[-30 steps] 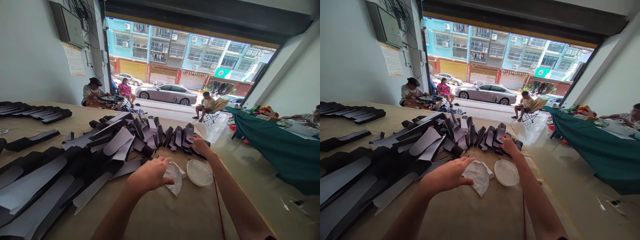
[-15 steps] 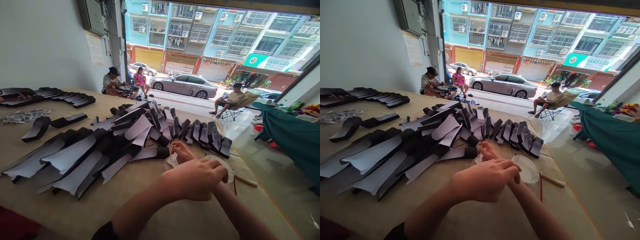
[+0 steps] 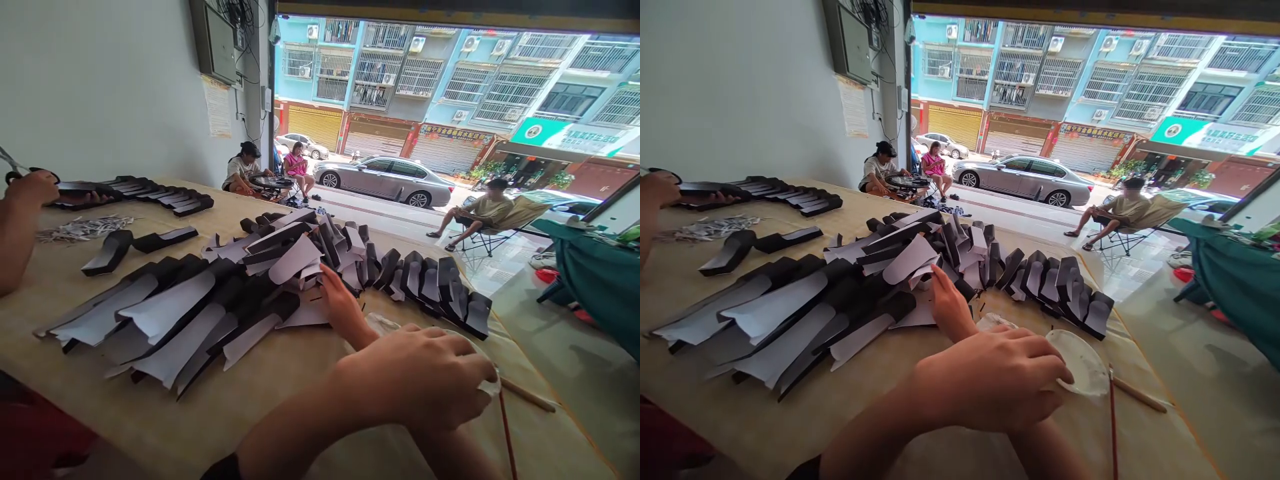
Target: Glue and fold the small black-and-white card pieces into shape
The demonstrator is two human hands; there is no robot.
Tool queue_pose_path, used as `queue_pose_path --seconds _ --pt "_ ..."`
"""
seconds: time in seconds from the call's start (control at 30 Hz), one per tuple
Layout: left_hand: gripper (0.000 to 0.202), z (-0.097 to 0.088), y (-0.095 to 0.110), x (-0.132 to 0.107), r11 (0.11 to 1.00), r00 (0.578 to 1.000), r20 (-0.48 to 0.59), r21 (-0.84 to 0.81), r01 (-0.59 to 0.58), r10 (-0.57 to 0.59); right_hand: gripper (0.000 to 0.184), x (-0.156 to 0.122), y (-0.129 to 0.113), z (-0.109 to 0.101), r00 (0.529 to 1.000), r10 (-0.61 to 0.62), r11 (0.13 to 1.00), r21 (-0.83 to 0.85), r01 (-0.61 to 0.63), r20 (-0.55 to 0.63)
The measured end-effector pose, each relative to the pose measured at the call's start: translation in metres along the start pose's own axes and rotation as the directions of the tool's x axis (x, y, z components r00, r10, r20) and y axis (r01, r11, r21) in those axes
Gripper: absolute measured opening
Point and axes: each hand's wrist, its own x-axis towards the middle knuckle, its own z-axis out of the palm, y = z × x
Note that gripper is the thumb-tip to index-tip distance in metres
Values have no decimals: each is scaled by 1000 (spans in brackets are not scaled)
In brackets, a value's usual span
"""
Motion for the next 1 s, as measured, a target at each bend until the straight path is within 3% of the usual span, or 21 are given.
queue_pose_path --seconds 0.07,0.13,0.17,0.27,0.33,0.37,0.43,0.5,0.57,0.67,0.73,0.8,0.9,1.0 --pt "22 -2 -3 -1 1000 998 -67 -7 -16 15 37 5 14 -27 982 66 997 44 -59 -177" --pt "23 -6 -4 -2 997 984 -170 -35 -64 57 22 4 28 -61 838 206 964 250 -86 -505" --pt "23 -9 -4 -3 994 967 -243 -59 -95 78 18 1 34 -79 800 237 957 273 -95 -551" --pt "18 -19 -3 -6 974 861 -506 -171 -152 46 13 -17 42 -130 729 365 907 398 -138 -580" --pt "15 -26 -5 -8 955 779 -624 -262 -137 -59 10 -32 41 -158 724 463 816 566 -121 -512" --pt "15 -28 -7 -7 944 759 -639 -311 -106 -126 11 -38 38 -169 733 502 749 655 -102 -459" --pt "16 -28 -15 -3 906 772 -571 -424 13 -279 15 -49 33 -185 767 552 602 793 -93 -329" --pt "22 -23 -25 3 832 822 -385 -525 178 -419 20 -56 28 -194 797 570 481 868 -126 -200" --pt "32 -15 -35 11 731 854 -167 -612 301 -492 24 -61 24 -197 826 554 429 886 -174 -106" --pt "39 -1 -44 20 536 896 150 -755 377 -419 19 -63 21 -199 866 501 416 879 -233 -7" --pt "42 7 -47 24 410 900 284 -815 409 -332 14 -64 23 -201 879 474 408 872 -270 50" --pt "45 13 -47 27 332 892 312 -846 418 -327 16 -64 27 -203 879 472 433 852 -294 63" --pt "36 20 -43 31 317 876 216 -872 372 -432 23 -63 38 -206 839 542 489 827 -278 -39" --pt "29 25 -38 35 351 844 72 -888 297 -531 53 -62 46 -209 817 569 463 858 -220 -97"
